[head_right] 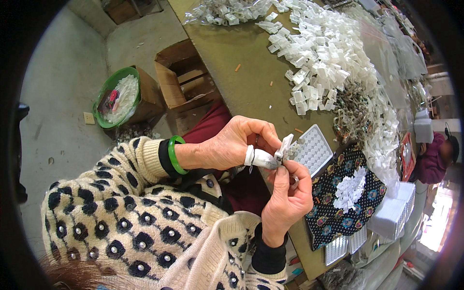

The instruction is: The person repeatedly picks small white plastic components and metal contacts from a table, applies adhesive from a small tube to the components, and places them into a white tray. The person handles items one at a time and continues the cycle throughout the clip.

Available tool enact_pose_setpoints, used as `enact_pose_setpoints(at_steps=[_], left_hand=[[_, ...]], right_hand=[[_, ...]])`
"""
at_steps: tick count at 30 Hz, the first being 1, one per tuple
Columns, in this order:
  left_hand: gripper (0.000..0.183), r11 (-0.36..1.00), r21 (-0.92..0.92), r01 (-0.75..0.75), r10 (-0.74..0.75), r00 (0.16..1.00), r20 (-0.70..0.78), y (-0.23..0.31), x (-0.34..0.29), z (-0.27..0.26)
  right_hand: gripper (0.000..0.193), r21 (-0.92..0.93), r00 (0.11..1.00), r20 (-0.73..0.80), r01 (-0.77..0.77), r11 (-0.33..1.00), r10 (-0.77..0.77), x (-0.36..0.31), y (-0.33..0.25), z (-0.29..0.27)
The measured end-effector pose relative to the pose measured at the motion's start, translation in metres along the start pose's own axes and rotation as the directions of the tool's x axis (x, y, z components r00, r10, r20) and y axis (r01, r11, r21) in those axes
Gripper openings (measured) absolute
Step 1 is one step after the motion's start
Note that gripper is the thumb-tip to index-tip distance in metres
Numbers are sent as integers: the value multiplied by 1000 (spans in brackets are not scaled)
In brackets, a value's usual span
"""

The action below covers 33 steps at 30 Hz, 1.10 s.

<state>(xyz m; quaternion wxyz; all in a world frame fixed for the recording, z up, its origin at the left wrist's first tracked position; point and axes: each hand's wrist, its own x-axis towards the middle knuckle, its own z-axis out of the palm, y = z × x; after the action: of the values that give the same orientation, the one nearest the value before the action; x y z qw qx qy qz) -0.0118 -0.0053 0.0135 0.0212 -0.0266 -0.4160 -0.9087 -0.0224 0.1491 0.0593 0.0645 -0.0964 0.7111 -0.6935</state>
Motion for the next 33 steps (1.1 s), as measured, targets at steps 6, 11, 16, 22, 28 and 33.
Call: enact_pose_setpoints(at_steps=[6,11,16,22,28,33], left_hand=[[21,999,-43,22,-23,1000,-8,0,-3,1],[19,992,-95,82,-91,992,-90,3,-5,6],[17,989,-87,120,-134,974,-182,6,-6,11],[17,997,-39,67,-73,980,-187,6,-10,17],[18,945,317,-83,146,973,-181,5,-13,19],[19,711,592,-380,503,863,-51,0,-7,18]], right_hand=[[13,-424,913,71,391,817,-401,1,13,0],[15,-577,799,160,552,602,-580,0,14,2],[13,-424,867,46,467,776,-497,-4,18,7],[12,-296,918,-52,362,884,-393,-6,19,7],[17,-542,841,62,480,689,-537,-4,17,8],[17,-594,776,104,550,588,-622,-2,19,10]])
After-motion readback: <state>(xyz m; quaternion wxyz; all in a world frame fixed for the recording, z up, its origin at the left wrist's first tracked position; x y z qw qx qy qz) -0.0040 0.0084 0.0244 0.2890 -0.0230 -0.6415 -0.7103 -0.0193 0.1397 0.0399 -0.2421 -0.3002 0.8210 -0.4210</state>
